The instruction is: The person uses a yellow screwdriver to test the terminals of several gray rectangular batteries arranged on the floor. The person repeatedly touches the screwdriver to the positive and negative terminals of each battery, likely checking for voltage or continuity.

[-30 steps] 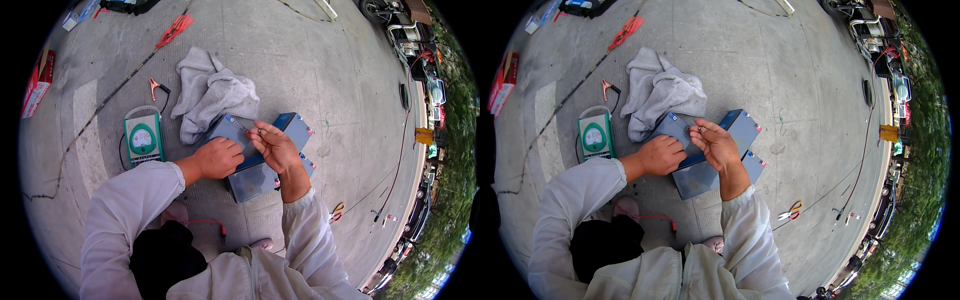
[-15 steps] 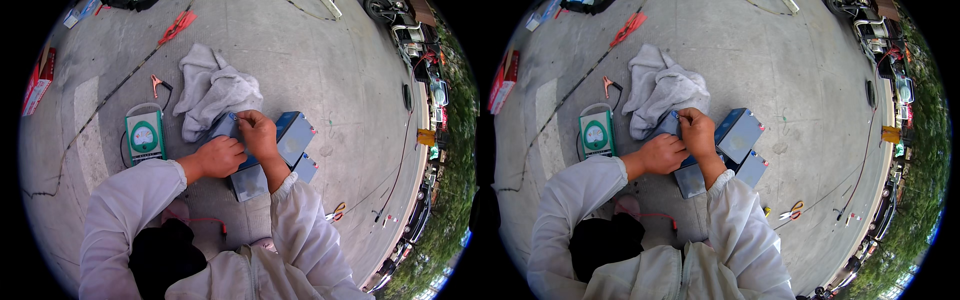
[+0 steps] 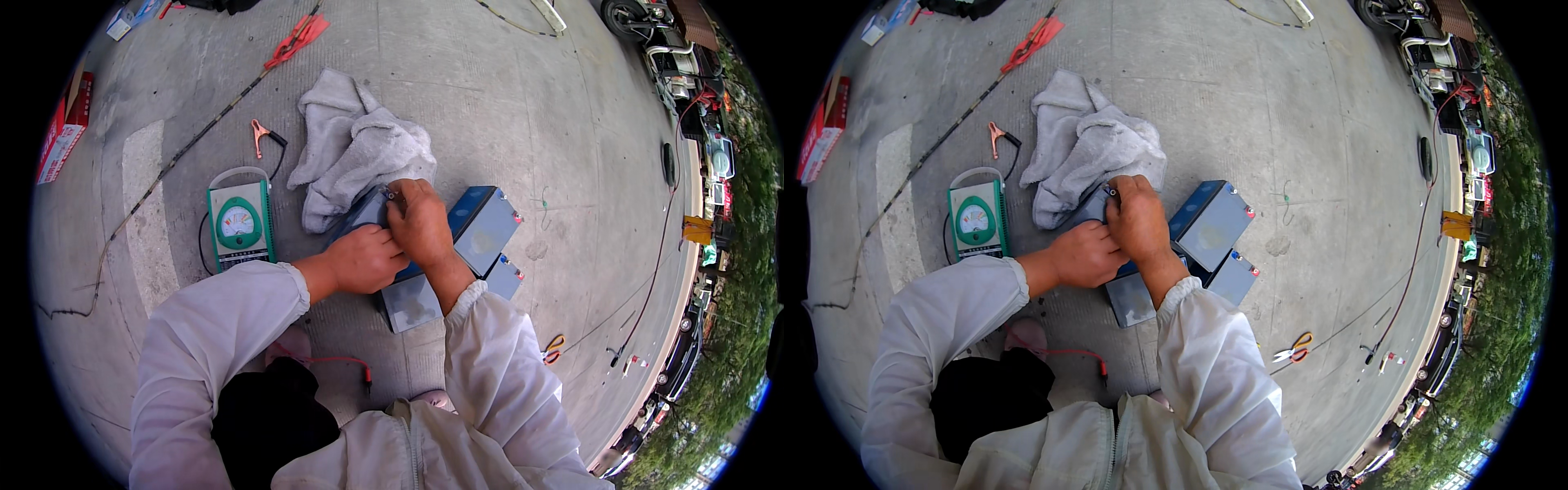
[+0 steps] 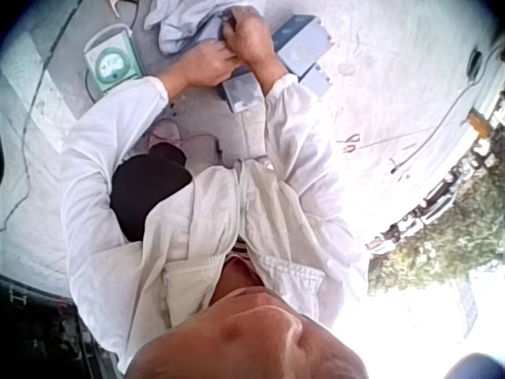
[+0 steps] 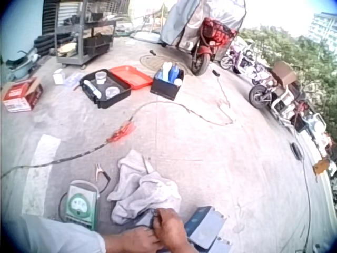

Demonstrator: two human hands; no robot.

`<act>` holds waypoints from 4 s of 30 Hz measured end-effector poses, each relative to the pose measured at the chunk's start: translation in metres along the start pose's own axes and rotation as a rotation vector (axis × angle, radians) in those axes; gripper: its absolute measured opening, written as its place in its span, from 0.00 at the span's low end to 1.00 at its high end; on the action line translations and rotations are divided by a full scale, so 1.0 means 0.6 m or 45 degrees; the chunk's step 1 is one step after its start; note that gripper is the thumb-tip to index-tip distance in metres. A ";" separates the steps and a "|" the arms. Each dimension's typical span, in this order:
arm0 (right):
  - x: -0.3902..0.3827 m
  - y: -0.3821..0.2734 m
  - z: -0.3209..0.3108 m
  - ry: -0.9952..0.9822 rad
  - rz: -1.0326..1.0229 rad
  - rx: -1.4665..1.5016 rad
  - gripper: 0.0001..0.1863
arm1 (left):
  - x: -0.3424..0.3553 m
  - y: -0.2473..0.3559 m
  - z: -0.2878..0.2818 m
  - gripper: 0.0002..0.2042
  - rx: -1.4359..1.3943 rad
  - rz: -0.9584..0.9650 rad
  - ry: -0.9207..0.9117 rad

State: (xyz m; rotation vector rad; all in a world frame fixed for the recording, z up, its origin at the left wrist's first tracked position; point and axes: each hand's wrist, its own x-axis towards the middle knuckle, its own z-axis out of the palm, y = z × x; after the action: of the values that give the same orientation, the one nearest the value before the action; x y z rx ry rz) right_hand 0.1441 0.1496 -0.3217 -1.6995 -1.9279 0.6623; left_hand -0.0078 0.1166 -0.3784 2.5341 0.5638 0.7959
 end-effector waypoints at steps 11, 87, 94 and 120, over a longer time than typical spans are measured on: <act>0.022 0.008 0.008 -0.067 -0.146 -0.053 0.10 | 0.004 0.001 -0.004 0.11 -0.025 -0.004 0.010; -0.123 0.129 -0.313 0.001 0.745 -0.728 0.30 | 0.027 0.020 -0.024 0.06 0.092 -0.025 -0.067; -0.563 0.336 -0.469 0.038 1.089 -0.997 0.29 | 0.048 0.049 -0.061 0.16 0.041 -0.061 -0.383; -0.475 0.261 -0.532 0.587 0.917 0.085 0.18 | 0.162 0.533 -0.366 0.14 -0.154 -0.724 -0.234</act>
State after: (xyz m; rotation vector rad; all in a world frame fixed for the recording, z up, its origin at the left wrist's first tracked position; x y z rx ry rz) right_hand 0.4993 -0.1030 -0.1887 -2.2621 -0.9558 0.4977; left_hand 0.0116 -0.0413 -0.0114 2.1361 1.0666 0.3711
